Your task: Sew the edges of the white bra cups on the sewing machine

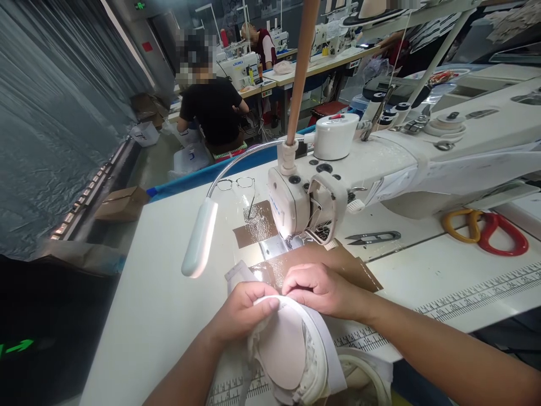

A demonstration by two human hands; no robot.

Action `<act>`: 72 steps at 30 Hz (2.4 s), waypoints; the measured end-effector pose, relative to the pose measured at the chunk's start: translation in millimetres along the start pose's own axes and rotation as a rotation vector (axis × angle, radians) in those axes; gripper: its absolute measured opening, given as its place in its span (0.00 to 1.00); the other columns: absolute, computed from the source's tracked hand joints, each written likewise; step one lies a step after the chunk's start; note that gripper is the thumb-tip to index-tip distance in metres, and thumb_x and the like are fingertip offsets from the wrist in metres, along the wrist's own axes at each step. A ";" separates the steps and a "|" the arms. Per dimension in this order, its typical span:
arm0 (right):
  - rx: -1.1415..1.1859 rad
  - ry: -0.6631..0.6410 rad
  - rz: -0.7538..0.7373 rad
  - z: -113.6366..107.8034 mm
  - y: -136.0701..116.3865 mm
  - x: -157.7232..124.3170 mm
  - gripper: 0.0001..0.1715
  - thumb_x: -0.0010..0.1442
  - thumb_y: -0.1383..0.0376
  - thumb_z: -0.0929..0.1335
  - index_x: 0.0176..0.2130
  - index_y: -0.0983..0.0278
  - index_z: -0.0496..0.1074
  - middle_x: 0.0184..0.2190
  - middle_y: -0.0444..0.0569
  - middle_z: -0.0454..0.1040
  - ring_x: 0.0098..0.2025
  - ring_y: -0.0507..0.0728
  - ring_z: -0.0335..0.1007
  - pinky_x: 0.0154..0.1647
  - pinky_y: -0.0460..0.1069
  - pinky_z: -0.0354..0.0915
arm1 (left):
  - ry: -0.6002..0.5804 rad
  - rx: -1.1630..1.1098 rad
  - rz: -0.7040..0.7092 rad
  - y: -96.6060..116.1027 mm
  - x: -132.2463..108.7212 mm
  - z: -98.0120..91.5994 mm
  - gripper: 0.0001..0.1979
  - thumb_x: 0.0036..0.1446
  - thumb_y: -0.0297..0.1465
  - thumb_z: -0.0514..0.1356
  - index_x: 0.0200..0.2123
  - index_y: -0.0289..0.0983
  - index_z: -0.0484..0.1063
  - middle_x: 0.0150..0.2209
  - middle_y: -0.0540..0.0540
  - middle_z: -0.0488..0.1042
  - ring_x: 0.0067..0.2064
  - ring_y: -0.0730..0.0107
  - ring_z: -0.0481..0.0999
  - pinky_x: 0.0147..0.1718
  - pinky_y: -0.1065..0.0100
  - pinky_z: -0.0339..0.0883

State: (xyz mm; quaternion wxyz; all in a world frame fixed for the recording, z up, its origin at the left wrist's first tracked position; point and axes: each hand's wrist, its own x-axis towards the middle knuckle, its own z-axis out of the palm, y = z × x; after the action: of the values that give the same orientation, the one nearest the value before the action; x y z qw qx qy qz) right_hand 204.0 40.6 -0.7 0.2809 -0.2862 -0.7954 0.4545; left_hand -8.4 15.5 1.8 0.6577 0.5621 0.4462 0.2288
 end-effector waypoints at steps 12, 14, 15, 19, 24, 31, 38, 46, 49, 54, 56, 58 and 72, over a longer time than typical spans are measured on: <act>-0.053 0.061 0.074 6.0 -15.2 -3.8 0.08 0.58 0.66 0.64 0.35 0.66 0.72 0.28 0.45 0.73 0.29 0.52 0.67 0.29 0.45 0.61 | 0.103 0.143 0.125 -5.2 3.6 1.4 0.15 0.56 0.40 0.58 0.29 0.32 0.72 0.25 0.49 0.67 0.29 0.72 0.63 0.29 0.73 0.56; -0.128 0.090 0.048 9.7 -17.6 -5.3 0.07 0.56 0.68 0.65 0.35 0.66 0.72 0.28 0.45 0.73 0.29 0.52 0.66 0.29 0.45 0.61 | 0.103 0.153 0.141 -5.5 3.5 3.8 0.16 0.56 0.41 0.58 0.28 0.33 0.71 0.24 0.50 0.65 0.29 0.72 0.62 0.29 0.73 0.56; -0.152 0.106 0.042 11.3 -19.0 -5.7 0.07 0.57 0.68 0.64 0.35 0.66 0.72 0.29 0.46 0.73 0.29 0.52 0.66 0.30 0.45 0.61 | 0.107 0.159 0.145 -5.1 3.3 5.2 0.16 0.56 0.41 0.57 0.27 0.33 0.70 0.24 0.50 0.65 0.28 0.72 0.62 0.29 0.73 0.56; -0.188 0.119 0.096 10.6 -27.4 -6.3 0.09 0.59 0.67 0.62 0.35 0.65 0.71 0.28 0.44 0.73 0.29 0.52 0.66 0.30 0.45 0.61 | 0.134 0.124 0.142 -3.1 2.1 8.9 0.17 0.57 0.42 0.57 0.26 0.33 0.68 0.24 0.51 0.64 0.28 0.73 0.62 0.29 0.73 0.56; -0.277 0.196 0.135 -5.4 -38.2 -24.5 0.25 0.58 0.57 0.67 0.53 0.62 0.65 0.55 0.52 0.64 0.53 0.60 0.62 0.51 0.52 0.59 | 0.301 -0.098 0.051 -7.8 2.7 3.6 0.17 0.56 0.44 0.56 0.27 0.35 0.65 0.24 0.52 0.65 0.25 0.74 0.62 0.25 0.74 0.57; -0.332 0.113 0.447 -4.2 -36.4 -84.9 0.39 0.51 0.56 0.70 0.59 0.64 0.59 0.47 0.56 0.71 0.45 0.63 0.69 0.43 0.52 0.66 | 0.395 -0.251 0.080 -5.9 1.6 3.1 0.16 0.56 0.43 0.57 0.27 0.35 0.66 0.23 0.53 0.65 0.26 0.75 0.63 0.26 0.74 0.59; -0.484 0.201 0.420 -13.2 -39.7 -112.3 0.29 0.58 0.65 0.62 0.59 0.59 0.58 0.49 0.50 0.71 0.49 0.61 0.69 0.45 0.51 0.66 | 0.387 -0.205 0.062 -10.4 4.2 1.5 0.17 0.55 0.44 0.57 0.25 0.35 0.65 0.22 0.53 0.64 0.25 0.74 0.62 0.25 0.74 0.58; -1.018 0.378 0.177 -49.4 -24.5 -77.4 0.16 0.56 0.76 0.60 0.40 0.66 0.72 0.40 0.56 0.74 0.41 0.60 0.70 0.42 0.54 0.65 | 0.401 -0.023 0.060 -7.6 4.6 10.1 0.18 0.54 0.44 0.57 0.22 0.36 0.63 0.21 0.54 0.59 0.24 0.75 0.56 0.22 0.75 0.52; -0.990 0.447 0.001 -17.3 -18.7 -55.7 0.18 0.58 0.77 0.58 0.42 0.65 0.70 0.40 0.55 0.72 0.41 0.57 0.67 0.43 0.52 0.64 | 0.471 -0.002 0.049 -10.5 6.7 10.8 0.19 0.53 0.45 0.56 0.21 0.36 0.62 0.20 0.54 0.58 0.24 0.74 0.56 0.22 0.75 0.52; -0.869 0.231 -0.210 27.6 -13.7 -14.1 0.06 0.61 0.68 0.61 0.36 0.65 0.67 0.32 0.48 0.69 0.33 0.53 0.64 0.33 0.46 0.62 | 0.446 -0.023 0.034 -13.8 9.0 8.2 0.20 0.51 0.48 0.56 0.23 0.36 0.64 0.20 0.53 0.61 0.23 0.73 0.59 0.21 0.74 0.54; -0.893 0.217 -0.223 30.8 -9.6 3.4 0.07 0.61 0.67 0.61 0.32 0.65 0.66 0.30 0.47 0.68 0.30 0.52 0.63 0.31 0.46 0.61 | 0.417 -0.028 0.050 -13.3 8.5 6.7 0.20 0.51 0.47 0.57 0.22 0.36 0.65 0.21 0.52 0.64 0.24 0.72 0.61 0.22 0.73 0.56; -0.919 0.219 -0.226 29.5 -4.2 17.3 0.09 0.62 0.66 0.61 0.30 0.65 0.66 0.28 0.45 0.67 0.28 0.51 0.62 0.29 0.45 0.59 | 0.403 -0.037 0.069 -12.5 7.7 5.6 0.19 0.51 0.46 0.58 0.22 0.36 0.65 0.21 0.52 0.65 0.25 0.71 0.62 0.23 0.73 0.58; -0.995 0.233 -0.297 25.2 1.2 31.7 0.13 0.64 0.65 0.60 0.30 0.65 0.68 0.27 0.44 0.67 0.26 0.50 0.61 0.25 0.45 0.56 | 0.442 -0.090 0.109 -1.7 4.8 16.7 0.18 0.49 0.46 0.58 0.27 0.36 0.73 0.23 0.50 0.69 0.28 0.67 0.65 0.26 0.71 0.60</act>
State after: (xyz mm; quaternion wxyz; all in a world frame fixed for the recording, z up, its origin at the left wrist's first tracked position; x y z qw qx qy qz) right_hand 164.9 49.5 -6.7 0.2592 -0.3177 -0.9103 -0.0575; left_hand 7.7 9.9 -1.9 0.5552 0.4915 0.5379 0.4011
